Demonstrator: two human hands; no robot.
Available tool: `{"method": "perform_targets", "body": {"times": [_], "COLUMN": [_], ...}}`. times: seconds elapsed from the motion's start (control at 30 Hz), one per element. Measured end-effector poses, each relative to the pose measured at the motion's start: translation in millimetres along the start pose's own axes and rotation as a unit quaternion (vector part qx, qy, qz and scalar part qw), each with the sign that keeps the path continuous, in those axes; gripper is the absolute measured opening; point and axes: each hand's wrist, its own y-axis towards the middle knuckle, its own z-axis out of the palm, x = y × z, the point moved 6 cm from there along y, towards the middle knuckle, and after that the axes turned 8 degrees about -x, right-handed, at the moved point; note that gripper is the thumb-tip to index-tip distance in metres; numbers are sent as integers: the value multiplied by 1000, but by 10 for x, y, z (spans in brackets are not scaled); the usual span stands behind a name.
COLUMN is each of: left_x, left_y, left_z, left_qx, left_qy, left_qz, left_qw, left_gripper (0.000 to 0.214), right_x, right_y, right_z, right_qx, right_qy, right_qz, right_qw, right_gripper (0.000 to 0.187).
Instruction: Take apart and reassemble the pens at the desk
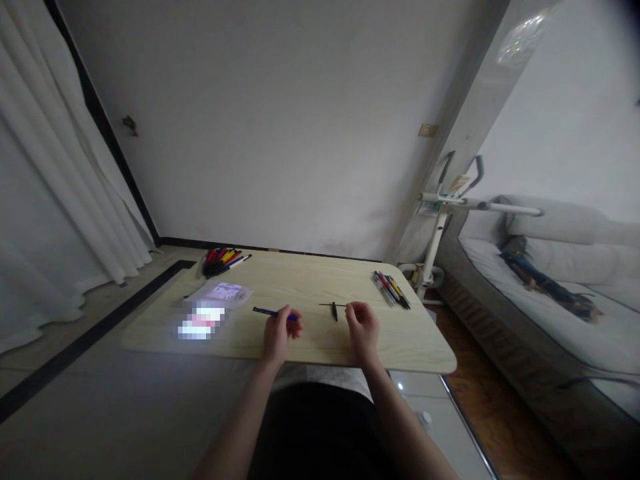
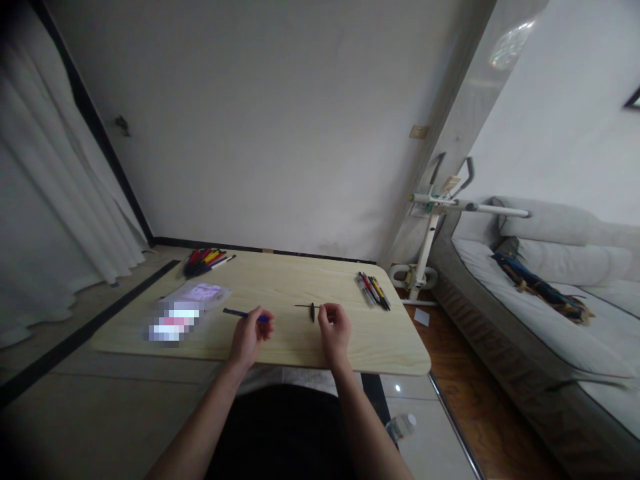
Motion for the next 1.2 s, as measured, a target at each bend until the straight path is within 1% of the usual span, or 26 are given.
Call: {"method": "perform_targets", "body": {"times": [0.1, 0.2, 0.3, 0.43, 0.6, 0.7, 0.83, 1.2], "left_x": [3, 0, 5, 15, 5, -5, -7, 10], "left_y": [2, 4, 8, 11, 9, 7, 6, 12], "left_z": [1, 0, -4, -7, 0, 7, 6, 0], "left_qx": [1, -1, -1, 0, 1, 5, 7, 7], "left_qy": [-4, -4, 5, 5, 7, 11, 13, 10], "left_qz": [-2, 0, 3, 3, 6, 8, 6, 10], "left_qw": [1000, 1000, 1000, 1000, 1000, 1000, 1000, 1000], "left_gripper": [32, 31, 30, 30, 30, 30, 31, 31], "right_x": [108, 211, 282, 345, 394, 404, 375, 306], "right_y": [1, -22, -52, -87, -132, -168, -198, -204], "right_z": [4, 42, 95, 167, 234, 271, 313, 339], "right_qx": [8, 34, 62, 98, 128, 149, 173, 186], "right_qy": [-44, -74, -93, -118, -155, -164, -179, -205], "right_qz": [-80, -157, -216, -272, -322, -343, -344, -328], "right_qw": [996, 984, 970, 950, 925, 913, 905, 903], "right_gripper": [15, 10, 8, 10, 11, 11, 14, 22]}}
